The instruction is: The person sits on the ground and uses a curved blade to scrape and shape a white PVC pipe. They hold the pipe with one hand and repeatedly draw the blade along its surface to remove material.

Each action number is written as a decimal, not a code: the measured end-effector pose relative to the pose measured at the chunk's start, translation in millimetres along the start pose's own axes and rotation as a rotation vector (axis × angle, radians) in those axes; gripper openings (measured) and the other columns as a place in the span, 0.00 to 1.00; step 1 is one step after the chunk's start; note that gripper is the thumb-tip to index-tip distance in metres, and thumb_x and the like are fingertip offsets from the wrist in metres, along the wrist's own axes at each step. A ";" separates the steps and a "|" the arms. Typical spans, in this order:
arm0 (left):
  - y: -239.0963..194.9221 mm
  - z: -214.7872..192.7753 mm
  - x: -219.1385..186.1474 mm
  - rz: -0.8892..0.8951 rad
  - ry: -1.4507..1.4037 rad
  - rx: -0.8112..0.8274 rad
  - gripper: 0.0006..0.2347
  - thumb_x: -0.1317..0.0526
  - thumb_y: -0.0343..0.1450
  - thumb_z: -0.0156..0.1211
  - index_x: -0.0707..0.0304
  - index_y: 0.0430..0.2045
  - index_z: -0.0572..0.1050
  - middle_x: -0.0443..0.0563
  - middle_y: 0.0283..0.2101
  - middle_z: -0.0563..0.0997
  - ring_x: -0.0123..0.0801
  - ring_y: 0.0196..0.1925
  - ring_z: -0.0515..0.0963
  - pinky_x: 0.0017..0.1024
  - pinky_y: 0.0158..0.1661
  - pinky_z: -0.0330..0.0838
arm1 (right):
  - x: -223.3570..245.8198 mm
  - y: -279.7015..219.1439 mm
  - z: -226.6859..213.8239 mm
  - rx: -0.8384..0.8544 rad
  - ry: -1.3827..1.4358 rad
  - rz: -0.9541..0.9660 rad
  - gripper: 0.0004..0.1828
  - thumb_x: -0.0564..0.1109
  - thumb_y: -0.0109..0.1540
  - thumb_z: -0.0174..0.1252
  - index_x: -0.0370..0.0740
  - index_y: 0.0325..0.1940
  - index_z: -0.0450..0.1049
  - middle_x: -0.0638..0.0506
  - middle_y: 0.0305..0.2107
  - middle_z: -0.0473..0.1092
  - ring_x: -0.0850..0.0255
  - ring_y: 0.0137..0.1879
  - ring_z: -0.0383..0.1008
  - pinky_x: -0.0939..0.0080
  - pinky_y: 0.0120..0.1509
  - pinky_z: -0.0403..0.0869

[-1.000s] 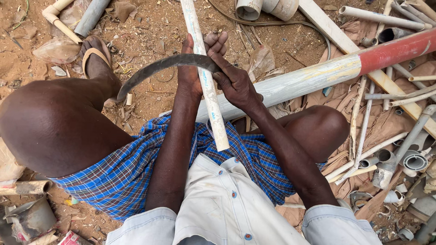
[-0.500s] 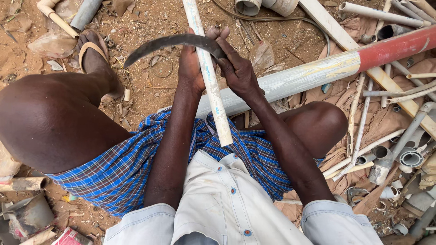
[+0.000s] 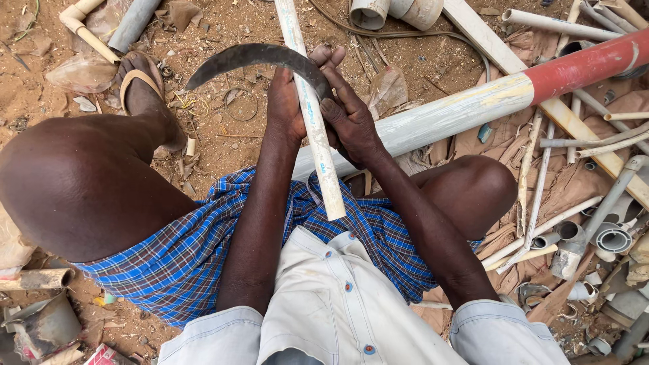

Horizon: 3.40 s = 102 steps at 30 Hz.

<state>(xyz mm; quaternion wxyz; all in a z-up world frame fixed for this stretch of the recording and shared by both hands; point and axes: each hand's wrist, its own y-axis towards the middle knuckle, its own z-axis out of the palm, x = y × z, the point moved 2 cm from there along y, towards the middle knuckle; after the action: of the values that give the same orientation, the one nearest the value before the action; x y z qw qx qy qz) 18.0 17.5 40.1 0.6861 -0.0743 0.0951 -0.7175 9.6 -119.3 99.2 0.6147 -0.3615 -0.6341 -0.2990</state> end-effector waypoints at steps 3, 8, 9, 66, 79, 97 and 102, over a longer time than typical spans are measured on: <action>0.1 -6.5 -2.7 0.088 0.115 0.019 0.27 0.47 0.82 0.36 0.82 0.54 0.67 0.74 0.54 0.75 0.55 0.67 0.75 0.42 0.53 0.85 | -0.2 -0.1 8.6 0.041 0.191 0.107 0.41 0.49 0.73 0.59 0.40 0.84 0.46 0.41 0.74 0.60 0.64 0.73 0.68 0.61 0.75 0.73; 0.6 -8.7 -1.8 0.058 0.157 0.089 0.30 0.44 0.82 0.39 0.84 0.58 0.64 0.70 0.53 0.74 0.51 0.67 0.75 0.43 0.55 0.85 | -4.2 -5.9 10.3 0.035 0.211 0.200 0.44 0.46 0.69 0.61 0.42 0.83 0.44 0.41 0.67 0.62 0.62 0.58 0.71 0.56 0.59 0.76; -1.2 -8.4 -1.9 0.068 0.188 0.073 0.30 0.44 0.82 0.41 0.84 0.59 0.63 0.68 0.54 0.74 0.50 0.68 0.75 0.43 0.57 0.85 | -5.8 -5.0 10.2 0.034 0.212 0.213 0.45 0.45 0.68 0.61 0.43 0.83 0.43 0.41 0.66 0.64 0.62 0.55 0.72 0.56 0.56 0.77; -74.0 -159.6 -5.8 -0.289 2.622 0.430 0.55 0.40 0.45 0.83 0.66 0.66 0.60 0.67 0.58 0.76 0.53 0.61 0.77 0.45 0.62 0.71 | 54.6 29.1 -40.6 -0.332 0.400 -0.166 0.37 0.44 0.76 0.57 0.53 0.82 0.44 0.50 0.58 0.68 0.72 0.58 0.70 0.63 0.64 0.78; -34.8 -154.3 -3.3 -0.259 2.626 0.219 0.57 0.40 0.43 0.85 0.55 0.68 0.57 0.59 0.62 0.74 0.51 0.59 0.74 0.57 0.55 0.59 | 41.9 13.0 -73.4 -0.312 0.331 -0.189 0.30 0.42 0.77 0.58 0.50 0.80 0.52 0.51 0.49 0.73 0.73 0.44 0.76 0.67 0.46 0.81; -71.8 -148.0 9.4 -0.335 2.637 -0.062 0.43 0.39 0.57 0.78 0.51 0.66 0.65 0.58 0.60 0.73 0.51 0.65 0.68 0.58 0.60 0.59 | 44.3 18.1 -63.8 -0.271 0.430 -0.187 0.16 0.43 0.75 0.63 0.42 0.65 0.70 0.52 0.51 0.73 0.70 0.55 0.74 0.62 0.63 0.77; -70.8 -153.7 11.7 -0.464 2.626 -0.063 0.43 0.37 0.58 0.76 0.50 0.67 0.64 0.57 0.63 0.72 0.51 0.67 0.67 0.59 0.62 0.57 | 38.9 9.7 -64.9 -0.326 0.449 -0.155 0.11 0.43 0.76 0.63 0.39 0.60 0.71 0.52 0.49 0.73 0.70 0.52 0.73 0.63 0.60 0.76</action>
<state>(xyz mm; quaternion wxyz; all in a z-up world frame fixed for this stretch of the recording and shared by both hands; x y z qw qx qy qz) -87.7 14.0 -92.5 -0.0529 0.6372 0.6828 -0.3534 54.8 -163.7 141.5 0.6485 -0.3308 -0.4515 -0.5158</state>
